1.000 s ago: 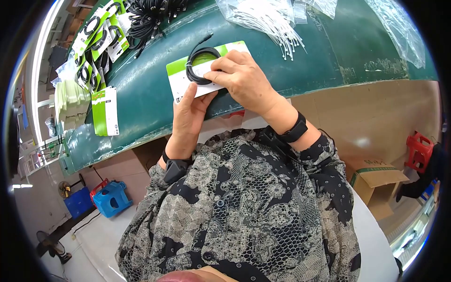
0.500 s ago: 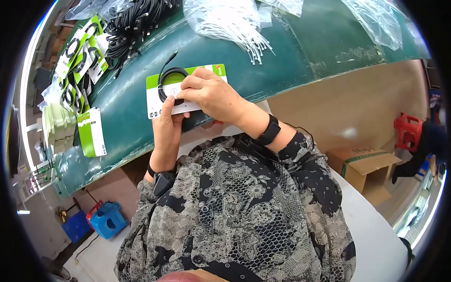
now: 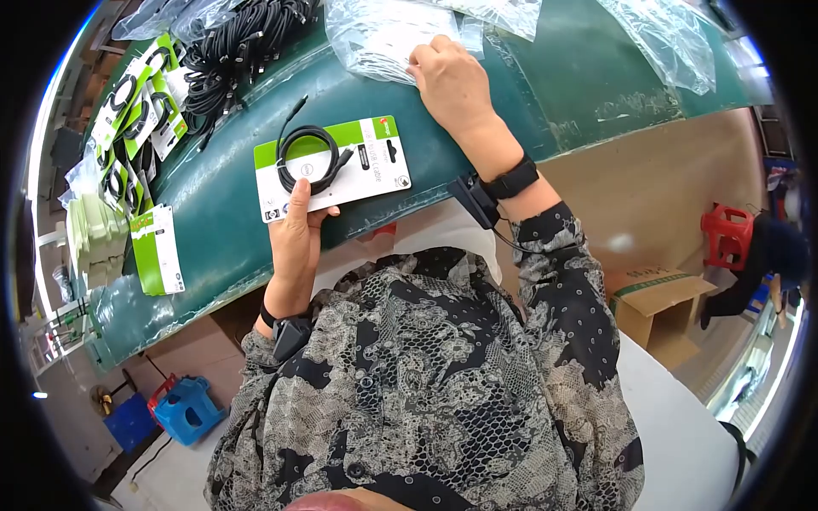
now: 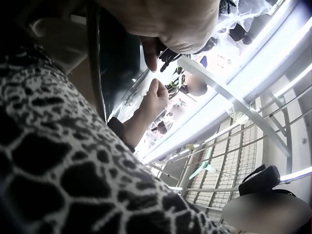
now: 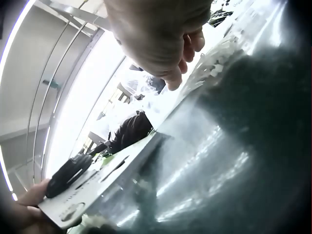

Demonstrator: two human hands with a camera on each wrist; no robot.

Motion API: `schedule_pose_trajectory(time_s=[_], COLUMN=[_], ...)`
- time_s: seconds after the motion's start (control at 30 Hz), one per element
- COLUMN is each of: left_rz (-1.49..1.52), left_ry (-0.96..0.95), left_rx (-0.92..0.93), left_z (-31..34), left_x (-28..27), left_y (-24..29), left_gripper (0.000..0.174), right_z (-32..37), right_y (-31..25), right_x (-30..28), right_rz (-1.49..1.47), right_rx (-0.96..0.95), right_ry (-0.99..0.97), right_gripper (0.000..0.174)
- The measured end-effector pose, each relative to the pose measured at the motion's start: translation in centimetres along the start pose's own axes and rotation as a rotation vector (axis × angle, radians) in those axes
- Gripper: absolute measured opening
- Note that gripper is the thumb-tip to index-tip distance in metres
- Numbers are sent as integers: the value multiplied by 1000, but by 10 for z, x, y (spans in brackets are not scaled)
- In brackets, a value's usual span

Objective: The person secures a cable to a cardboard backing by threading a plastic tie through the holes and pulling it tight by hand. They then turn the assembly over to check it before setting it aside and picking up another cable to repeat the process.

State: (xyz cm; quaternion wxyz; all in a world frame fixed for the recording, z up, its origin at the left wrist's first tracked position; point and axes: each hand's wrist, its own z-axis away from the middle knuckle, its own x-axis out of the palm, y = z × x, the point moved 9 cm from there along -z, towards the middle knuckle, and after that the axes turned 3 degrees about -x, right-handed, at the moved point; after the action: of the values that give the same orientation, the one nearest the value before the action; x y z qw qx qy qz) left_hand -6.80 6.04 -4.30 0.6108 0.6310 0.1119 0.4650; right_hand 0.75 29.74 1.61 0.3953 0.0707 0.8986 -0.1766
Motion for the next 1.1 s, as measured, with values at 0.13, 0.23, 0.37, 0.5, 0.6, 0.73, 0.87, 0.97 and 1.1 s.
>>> schedule_pose_trajectory(time_s=[0.13, 0.23, 0.37, 0.5, 0.6, 0.73, 0.87, 0.97, 1.1], left_rz=[2, 6, 70, 193, 318, 545, 873, 1220, 1450], left_ry=[-2, 12, 44, 79, 112, 16, -52, -87, -90], left_rx=[-17, -33, -40, -50, -64, -130, -343, -513, -584], left_z=[0, 1, -4, -10, -17, -21, -18, -10, -5], left_x=[-2, -6, -10, -12, -14, -9, 17, 35, 45], left_y=[-3, -5, -3, 10, 11, 7, 3, -1, 10], left_gripper=[27, 28, 29, 28, 24, 19, 18, 21, 22], right_z=[-3, -5, -7, 23, 42, 63, 55, 40, 26], right_y=[6, 2, -8, -25, -47, -54, -81, -101, -120], right_x=[13, 3, -29, -25, -22, -21, -38, -55, -70], right_rz=[37, 29, -353, -1036, -1338, -1241, -767, -661, -436], right_rx=[47, 54, 227, 445, 597, 635, 254, 110, -73], right_ry=[-42, -38, -159, -376, -416, -341, -261, -128, 29], right_gripper=[8, 7, 10, 16, 16, 13, 14, 15, 18])
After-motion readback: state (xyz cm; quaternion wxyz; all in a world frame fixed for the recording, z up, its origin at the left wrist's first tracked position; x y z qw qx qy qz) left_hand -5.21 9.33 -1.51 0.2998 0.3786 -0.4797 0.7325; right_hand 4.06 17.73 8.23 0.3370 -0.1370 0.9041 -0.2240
